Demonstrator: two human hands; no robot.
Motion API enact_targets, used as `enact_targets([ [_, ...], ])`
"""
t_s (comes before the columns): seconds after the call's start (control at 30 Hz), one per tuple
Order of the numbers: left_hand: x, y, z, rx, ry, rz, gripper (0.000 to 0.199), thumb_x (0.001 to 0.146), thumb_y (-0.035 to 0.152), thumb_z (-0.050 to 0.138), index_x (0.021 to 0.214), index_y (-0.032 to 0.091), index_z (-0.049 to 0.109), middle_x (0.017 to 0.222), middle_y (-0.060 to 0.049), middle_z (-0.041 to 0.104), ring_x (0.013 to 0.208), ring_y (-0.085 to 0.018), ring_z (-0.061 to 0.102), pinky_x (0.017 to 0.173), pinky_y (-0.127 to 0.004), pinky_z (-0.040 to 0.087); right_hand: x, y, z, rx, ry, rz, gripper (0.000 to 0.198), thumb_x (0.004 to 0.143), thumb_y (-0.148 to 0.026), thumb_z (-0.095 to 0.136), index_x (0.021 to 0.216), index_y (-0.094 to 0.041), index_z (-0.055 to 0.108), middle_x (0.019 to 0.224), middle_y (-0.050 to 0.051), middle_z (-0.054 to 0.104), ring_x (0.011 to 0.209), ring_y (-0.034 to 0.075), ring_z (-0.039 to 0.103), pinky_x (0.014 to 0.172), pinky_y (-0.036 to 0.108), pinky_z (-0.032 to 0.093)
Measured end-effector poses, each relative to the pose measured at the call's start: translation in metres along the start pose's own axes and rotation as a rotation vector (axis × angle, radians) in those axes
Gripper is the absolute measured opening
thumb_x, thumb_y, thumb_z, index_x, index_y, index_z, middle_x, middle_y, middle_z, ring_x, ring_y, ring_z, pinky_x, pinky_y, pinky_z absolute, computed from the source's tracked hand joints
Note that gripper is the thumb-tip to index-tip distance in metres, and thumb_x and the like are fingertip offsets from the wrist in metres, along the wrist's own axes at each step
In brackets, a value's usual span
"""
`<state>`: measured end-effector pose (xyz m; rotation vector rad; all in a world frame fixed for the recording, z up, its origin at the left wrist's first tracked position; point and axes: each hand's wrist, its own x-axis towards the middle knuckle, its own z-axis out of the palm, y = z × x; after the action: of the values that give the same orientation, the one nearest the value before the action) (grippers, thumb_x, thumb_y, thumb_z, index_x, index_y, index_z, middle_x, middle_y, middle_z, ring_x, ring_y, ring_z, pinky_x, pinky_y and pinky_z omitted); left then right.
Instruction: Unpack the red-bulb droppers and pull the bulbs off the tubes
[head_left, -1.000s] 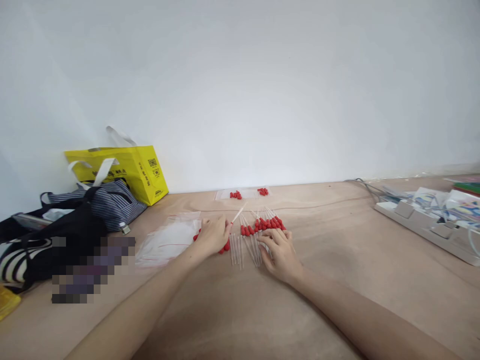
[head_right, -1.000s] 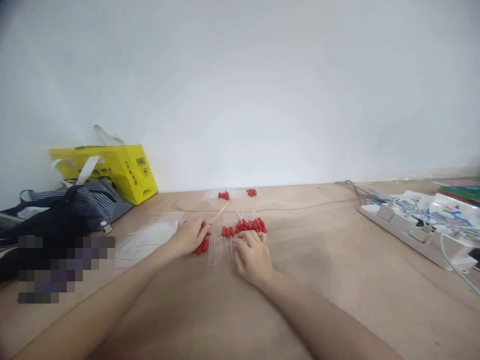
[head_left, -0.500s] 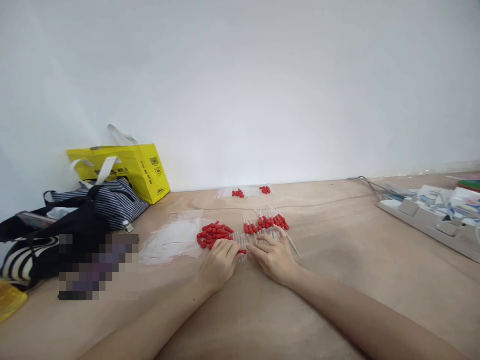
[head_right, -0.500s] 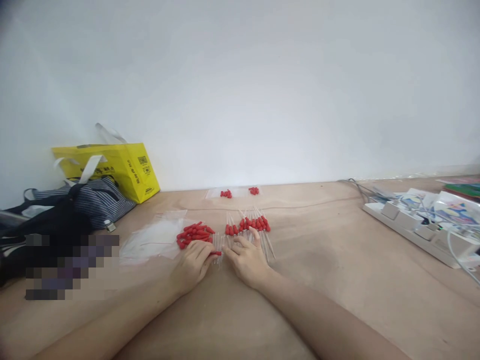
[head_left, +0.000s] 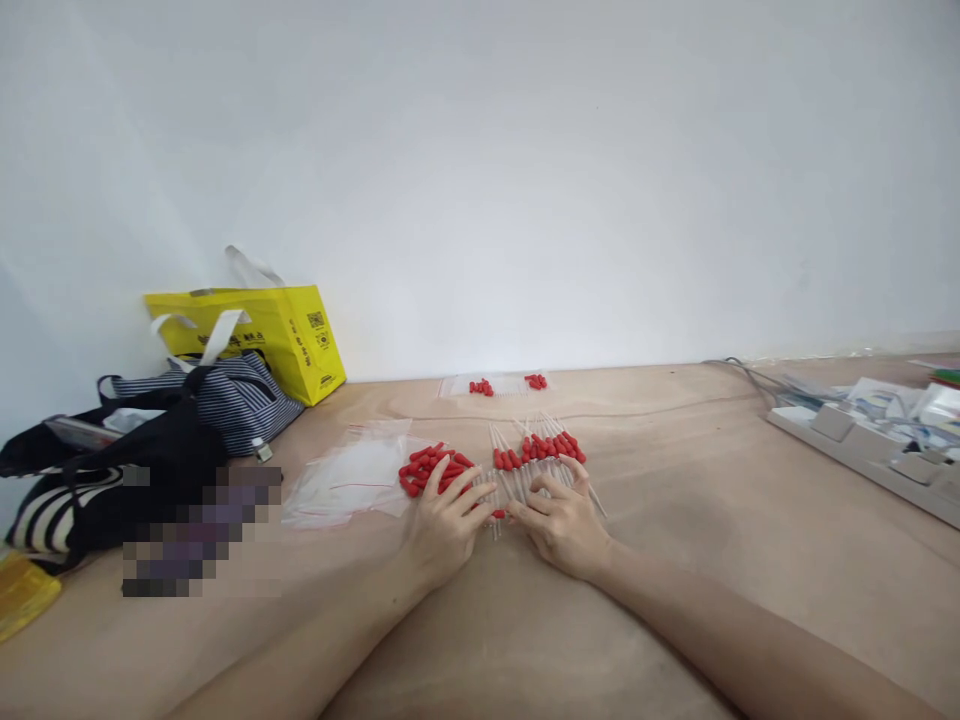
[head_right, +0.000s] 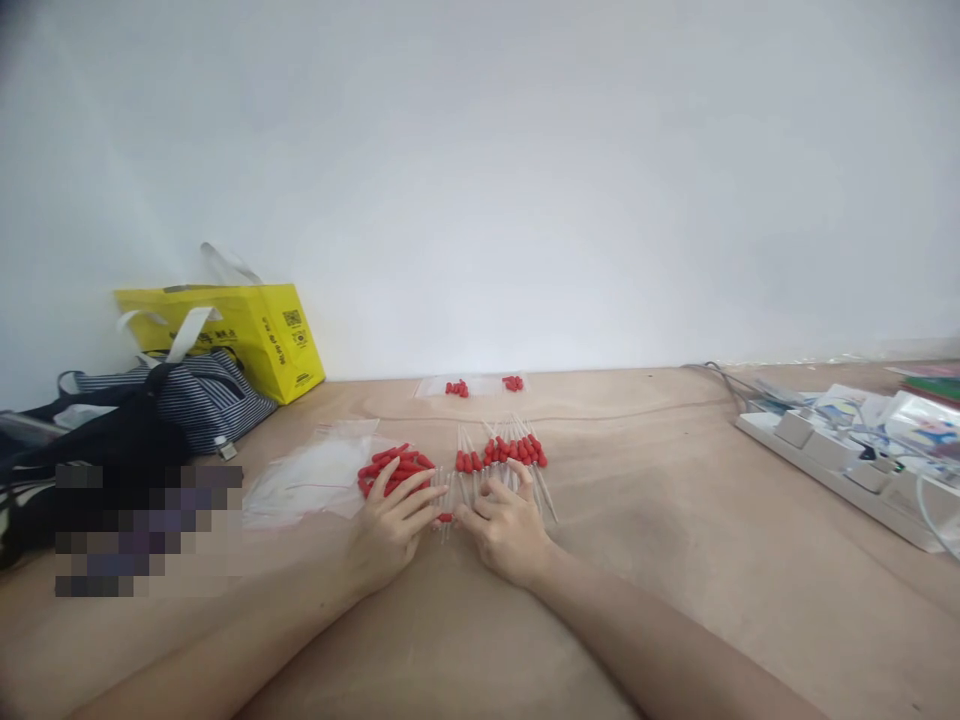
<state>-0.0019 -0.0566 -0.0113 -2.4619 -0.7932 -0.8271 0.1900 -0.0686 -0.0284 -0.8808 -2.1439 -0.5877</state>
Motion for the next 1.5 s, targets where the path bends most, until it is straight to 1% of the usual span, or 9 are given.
enact_targets([
  [0.23,0.000,0.000,-0.001,0.020,0.039,0.034,0.018,0.077,0.015,0.045,0.071,0.023,0.060,0.089,0.003,0.064,0.097,-0.018,0.050,0.100,-0.048,0.018,0.000,0.000,-0.005,0.006,0.046,-0.019,0.013,0.081,-0.022,0.049,0.075,-0.022,0.059,0.048,-0.005,0.051,0.069,0.011,0.046,0.094,0.046,0.011],
  [0.6,-0.004,-0.003,-0.003,0.054,0.062,0.035,0.017,0.073,0.011,0.045,0.070,0.021,0.059,0.091,-0.002,0.061,0.095,-0.021,0.047,0.094,-0.050,0.027,-0.006,0.005,-0.011,0.030,0.050,0.013,0.014,0.081,-0.022,0.048,0.075,-0.022,0.060,0.050,-0.005,0.054,0.071,0.012,0.047,0.093,0.047,0.012],
  [0.73,-0.010,-0.009,-0.013,0.063,0.079,-0.102,0.019,0.079,0.013,0.042,0.072,0.019,0.059,0.085,-0.005,0.059,0.087,-0.020,0.048,0.081,-0.041,0.039,-0.015,0.025,-0.018,0.020,0.037,0.191,0.017,0.083,-0.022,0.046,0.077,-0.022,0.062,0.052,-0.002,0.056,0.069,0.013,0.045,0.084,0.039,0.021],
  [0.87,-0.010,-0.011,-0.012,-0.026,0.082,-0.193,0.019,0.084,0.019,0.040,0.082,0.017,0.059,0.077,-0.005,0.053,0.073,-0.015,0.049,0.066,-0.029,0.044,-0.016,0.032,-0.017,0.071,-0.013,0.268,0.023,0.086,-0.021,0.039,0.094,-0.019,0.060,0.063,0.002,0.058,0.064,0.013,0.045,0.067,0.030,0.027],
  [0.97,-0.007,-0.018,-0.009,-0.110,0.111,-0.324,0.023,0.085,0.018,0.035,0.091,0.015,0.057,0.081,-0.005,0.050,0.077,-0.014,0.051,0.071,-0.028,0.046,-0.014,0.023,-0.007,0.146,-0.094,0.285,0.033,0.084,-0.014,0.033,0.113,-0.016,0.050,0.078,0.007,0.057,0.071,0.015,0.047,0.065,0.028,0.031],
  [1.07,-0.007,-0.033,-0.010,-0.145,0.111,-0.482,0.027,0.083,0.018,0.033,0.098,0.015,0.055,0.087,-0.007,0.050,0.082,-0.015,0.053,0.075,-0.029,0.046,-0.010,0.010,0.004,0.187,-0.187,0.315,0.044,0.079,-0.005,0.032,0.121,-0.015,0.042,0.090,0.009,0.052,0.077,0.017,0.046,0.064,0.027,0.035],
  [1.13,-0.010,-0.047,-0.013,-0.157,0.092,-0.598,0.026,0.079,0.020,0.037,0.098,0.016,0.055,0.086,-0.006,0.052,0.079,-0.016,0.055,0.074,-0.030,0.047,-0.004,0.001,0.009,0.189,-0.262,0.345,0.047,0.076,-0.002,0.033,0.121,-0.013,0.041,0.092,0.010,0.050,0.077,0.017,0.045,0.065,0.027,0.036],
  [1.3,-0.018,-0.074,-0.017,-0.254,0.035,-0.893,0.023,0.070,0.031,0.047,0.087,0.016,0.052,0.072,-0.002,0.058,0.059,-0.013,0.056,0.055,-0.025,0.047,0.020,-0.020,0.012,0.093,-0.464,0.427,0.045,0.069,0.003,0.034,0.109,-0.013,0.047,0.097,0.010,0.047,0.073,0.017,0.043,0.066,0.030,0.033],
  [1.5,-0.019,-0.082,-0.016,-0.126,-0.008,-0.996,0.020,0.066,0.038,0.050,0.071,0.020,0.048,0.068,0.000,0.061,0.058,-0.014,0.055,0.055,-0.024,0.043,0.038,-0.033,0.013,0.042,-0.612,0.442,0.031,0.066,0.000,0.040,0.092,-0.011,0.052,0.094,0.013,0.047,0.087,0.023,0.042,0.062,0.029,0.029],
])
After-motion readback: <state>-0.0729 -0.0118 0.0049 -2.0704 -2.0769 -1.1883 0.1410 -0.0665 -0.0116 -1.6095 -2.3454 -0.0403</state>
